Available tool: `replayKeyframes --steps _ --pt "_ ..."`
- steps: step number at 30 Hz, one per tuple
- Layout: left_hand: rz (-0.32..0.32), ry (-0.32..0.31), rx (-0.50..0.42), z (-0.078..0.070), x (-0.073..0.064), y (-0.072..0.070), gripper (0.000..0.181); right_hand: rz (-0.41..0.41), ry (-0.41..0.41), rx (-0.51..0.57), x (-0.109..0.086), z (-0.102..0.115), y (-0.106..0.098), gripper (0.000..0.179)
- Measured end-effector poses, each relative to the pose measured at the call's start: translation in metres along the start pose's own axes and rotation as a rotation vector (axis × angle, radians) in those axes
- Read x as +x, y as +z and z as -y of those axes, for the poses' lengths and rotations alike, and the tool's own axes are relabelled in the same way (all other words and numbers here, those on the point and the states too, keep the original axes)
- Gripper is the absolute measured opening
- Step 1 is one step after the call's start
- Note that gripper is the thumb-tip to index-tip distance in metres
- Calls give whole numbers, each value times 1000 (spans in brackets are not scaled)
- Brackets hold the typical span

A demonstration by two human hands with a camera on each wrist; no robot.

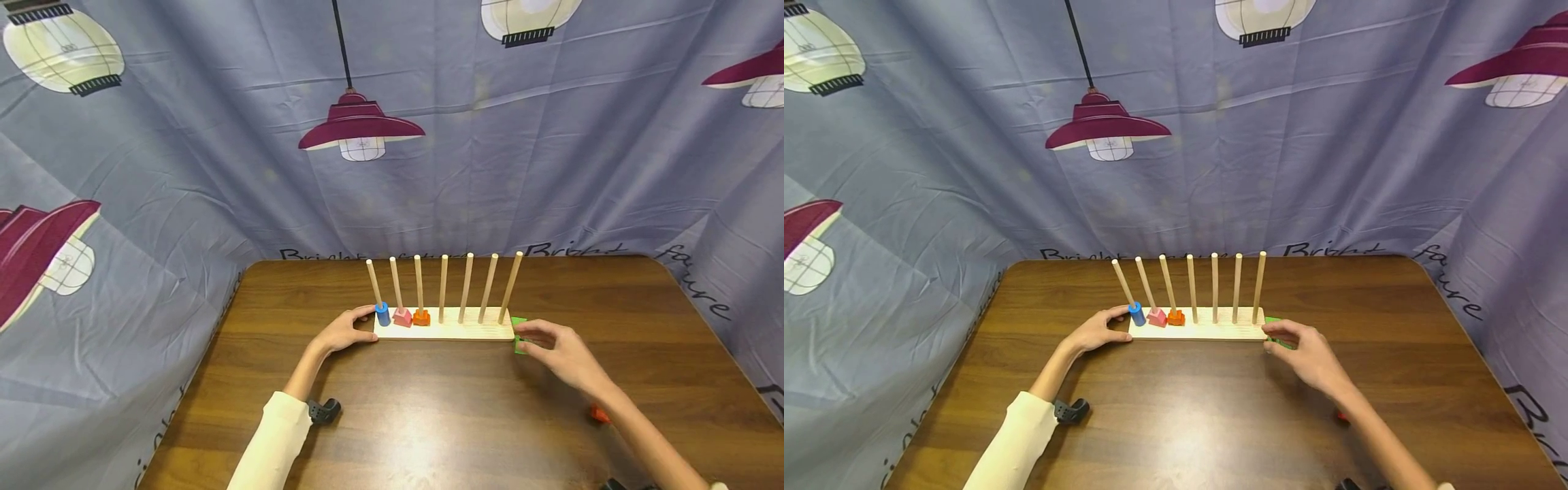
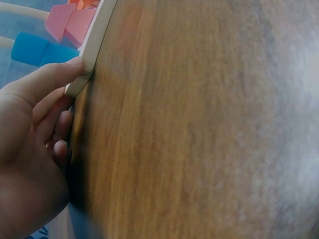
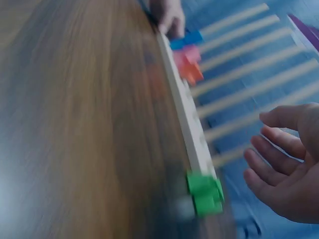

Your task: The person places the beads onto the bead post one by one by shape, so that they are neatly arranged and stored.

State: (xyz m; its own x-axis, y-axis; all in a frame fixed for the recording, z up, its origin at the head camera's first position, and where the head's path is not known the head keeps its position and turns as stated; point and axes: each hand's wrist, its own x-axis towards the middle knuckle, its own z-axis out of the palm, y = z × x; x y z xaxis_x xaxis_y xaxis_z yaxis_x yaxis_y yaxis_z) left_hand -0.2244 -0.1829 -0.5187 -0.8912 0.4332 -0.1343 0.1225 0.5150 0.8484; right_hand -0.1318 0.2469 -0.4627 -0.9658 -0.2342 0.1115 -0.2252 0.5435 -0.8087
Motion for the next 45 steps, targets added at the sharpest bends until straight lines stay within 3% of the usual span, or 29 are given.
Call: replayKeyframes --steps 7,13,17,20,27,30,37,45 --pt "2 -10 10 3 -1 1 74 -161 147 -189 -56 -34 -39 37" --pt "5 -1 4 2 2 -1 74 -179 311 -161 -97 -58 -49 48" --pt "-6 -3 7 2 1 -2 74 -169 357 -132 -112 -69 -43 51" --pt "-6 -1 17 2 1 -2 74 -158 375 -130 -115 -71 -38 52" --pt "1 -10 24 3 2 -1 74 -74 475 -273 -107 -65 -36 63" --pt "0 -14 16 2 3 0 74 -74 448 -298 -101 -62 -32 61" --pt "5 -10 -5 2 5 1 74 -181 303 -315 -99 -58 -20 48" --pt "1 -13 1 2 4 1 74 -126 359 -356 -101 -57 -24 36"
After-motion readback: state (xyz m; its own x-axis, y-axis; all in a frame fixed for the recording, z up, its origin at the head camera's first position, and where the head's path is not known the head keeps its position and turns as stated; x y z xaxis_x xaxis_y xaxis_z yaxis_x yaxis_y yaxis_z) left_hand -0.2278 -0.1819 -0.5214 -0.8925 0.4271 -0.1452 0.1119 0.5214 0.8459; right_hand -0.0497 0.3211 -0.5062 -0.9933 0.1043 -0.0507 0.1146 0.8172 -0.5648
